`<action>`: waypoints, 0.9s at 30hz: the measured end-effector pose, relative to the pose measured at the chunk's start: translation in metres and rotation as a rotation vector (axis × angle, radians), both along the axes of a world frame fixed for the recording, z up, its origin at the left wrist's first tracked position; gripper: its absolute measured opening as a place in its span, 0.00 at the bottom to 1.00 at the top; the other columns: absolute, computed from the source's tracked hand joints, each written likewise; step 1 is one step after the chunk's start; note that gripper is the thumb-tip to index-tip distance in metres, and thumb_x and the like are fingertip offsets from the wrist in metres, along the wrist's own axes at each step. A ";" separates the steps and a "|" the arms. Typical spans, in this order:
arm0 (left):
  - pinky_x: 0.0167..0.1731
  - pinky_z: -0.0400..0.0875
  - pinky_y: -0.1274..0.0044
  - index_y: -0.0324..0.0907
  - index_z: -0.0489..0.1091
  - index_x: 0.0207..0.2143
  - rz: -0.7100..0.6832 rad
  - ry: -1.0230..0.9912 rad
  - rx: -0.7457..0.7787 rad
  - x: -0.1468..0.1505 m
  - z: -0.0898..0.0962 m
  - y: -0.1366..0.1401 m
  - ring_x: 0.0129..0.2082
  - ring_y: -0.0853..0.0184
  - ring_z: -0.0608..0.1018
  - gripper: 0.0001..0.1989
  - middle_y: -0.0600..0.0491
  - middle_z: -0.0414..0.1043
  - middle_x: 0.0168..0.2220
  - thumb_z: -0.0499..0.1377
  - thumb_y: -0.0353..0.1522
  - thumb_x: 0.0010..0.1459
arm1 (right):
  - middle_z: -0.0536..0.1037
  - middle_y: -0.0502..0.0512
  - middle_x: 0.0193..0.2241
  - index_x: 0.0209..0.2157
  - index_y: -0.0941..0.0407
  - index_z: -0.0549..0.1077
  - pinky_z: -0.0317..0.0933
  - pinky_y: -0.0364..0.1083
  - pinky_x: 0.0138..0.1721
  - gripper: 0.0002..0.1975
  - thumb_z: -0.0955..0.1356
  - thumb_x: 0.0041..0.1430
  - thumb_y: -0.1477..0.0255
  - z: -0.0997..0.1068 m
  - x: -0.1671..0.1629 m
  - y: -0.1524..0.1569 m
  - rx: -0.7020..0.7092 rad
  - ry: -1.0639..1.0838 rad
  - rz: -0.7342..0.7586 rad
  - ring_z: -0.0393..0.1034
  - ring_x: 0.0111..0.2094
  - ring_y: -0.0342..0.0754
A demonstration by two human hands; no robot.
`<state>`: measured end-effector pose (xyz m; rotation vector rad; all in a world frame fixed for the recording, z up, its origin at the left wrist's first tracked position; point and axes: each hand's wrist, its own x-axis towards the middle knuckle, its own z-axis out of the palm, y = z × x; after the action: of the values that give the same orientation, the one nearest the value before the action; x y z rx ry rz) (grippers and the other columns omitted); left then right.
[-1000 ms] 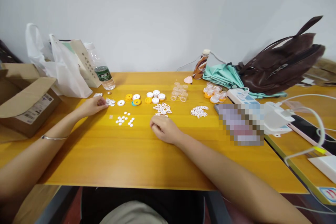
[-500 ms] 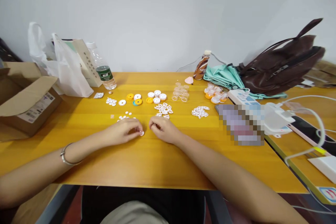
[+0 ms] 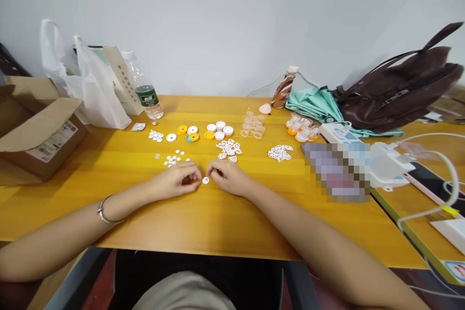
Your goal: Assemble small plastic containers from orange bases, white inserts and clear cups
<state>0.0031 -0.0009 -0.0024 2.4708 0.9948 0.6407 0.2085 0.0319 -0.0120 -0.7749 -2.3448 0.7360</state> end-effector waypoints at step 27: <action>0.45 0.63 0.69 0.40 0.66 0.44 0.482 0.070 0.225 -0.053 0.005 0.080 0.44 0.60 0.71 0.17 0.48 0.71 0.43 0.56 0.39 0.54 | 0.69 0.51 0.29 0.36 0.55 0.61 0.58 0.44 0.34 0.09 0.66 0.53 0.73 -0.004 -0.011 -0.014 -0.011 -0.091 0.025 0.62 0.31 0.44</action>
<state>-0.0500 0.0791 0.0023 2.4619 1.6524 0.8570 0.1974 0.0175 -0.0160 -0.8003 -2.4379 0.7398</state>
